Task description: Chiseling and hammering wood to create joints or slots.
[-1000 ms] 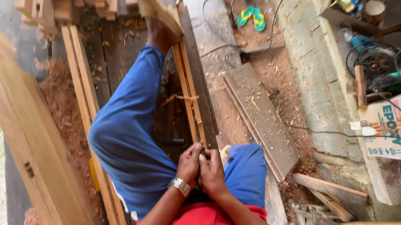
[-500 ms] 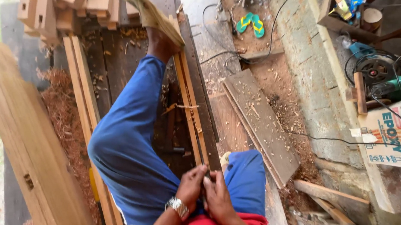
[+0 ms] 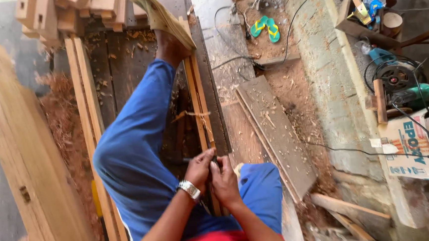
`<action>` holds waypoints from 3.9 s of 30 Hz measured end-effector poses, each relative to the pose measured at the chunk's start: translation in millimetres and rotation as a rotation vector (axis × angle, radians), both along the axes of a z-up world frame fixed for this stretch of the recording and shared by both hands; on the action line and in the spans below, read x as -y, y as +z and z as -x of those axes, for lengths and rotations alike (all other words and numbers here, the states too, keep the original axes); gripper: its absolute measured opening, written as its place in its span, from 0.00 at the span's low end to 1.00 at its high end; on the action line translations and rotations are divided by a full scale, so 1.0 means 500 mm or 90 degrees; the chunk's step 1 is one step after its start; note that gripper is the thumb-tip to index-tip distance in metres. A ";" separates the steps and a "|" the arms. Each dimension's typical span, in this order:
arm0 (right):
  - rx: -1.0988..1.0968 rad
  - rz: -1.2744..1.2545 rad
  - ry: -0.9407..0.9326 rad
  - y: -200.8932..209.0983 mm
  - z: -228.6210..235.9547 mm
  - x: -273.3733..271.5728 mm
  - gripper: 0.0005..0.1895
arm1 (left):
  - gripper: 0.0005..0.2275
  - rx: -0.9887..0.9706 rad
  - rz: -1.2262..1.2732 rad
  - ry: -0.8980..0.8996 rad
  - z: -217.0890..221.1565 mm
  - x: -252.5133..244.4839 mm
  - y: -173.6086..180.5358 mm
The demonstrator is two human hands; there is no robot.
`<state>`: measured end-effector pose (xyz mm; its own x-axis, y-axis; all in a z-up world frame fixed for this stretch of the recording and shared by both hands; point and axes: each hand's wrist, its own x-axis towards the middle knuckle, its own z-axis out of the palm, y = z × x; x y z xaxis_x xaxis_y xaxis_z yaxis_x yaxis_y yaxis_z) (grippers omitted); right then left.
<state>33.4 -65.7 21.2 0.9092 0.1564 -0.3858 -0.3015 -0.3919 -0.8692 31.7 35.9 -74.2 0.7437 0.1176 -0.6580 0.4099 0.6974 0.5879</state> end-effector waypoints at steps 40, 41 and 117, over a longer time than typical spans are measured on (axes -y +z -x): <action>-0.434 -0.266 -0.117 0.073 0.170 0.113 0.22 | 0.20 -0.032 -0.044 -0.201 0.191 0.067 0.157; -0.415 -0.255 -0.110 0.069 0.173 0.113 0.23 | 0.19 -0.028 -0.056 -0.196 0.193 0.068 0.154; -0.102 -0.260 -0.030 -0.071 -0.028 -0.021 0.22 | 0.14 0.077 -0.364 -0.073 -0.036 -0.009 0.026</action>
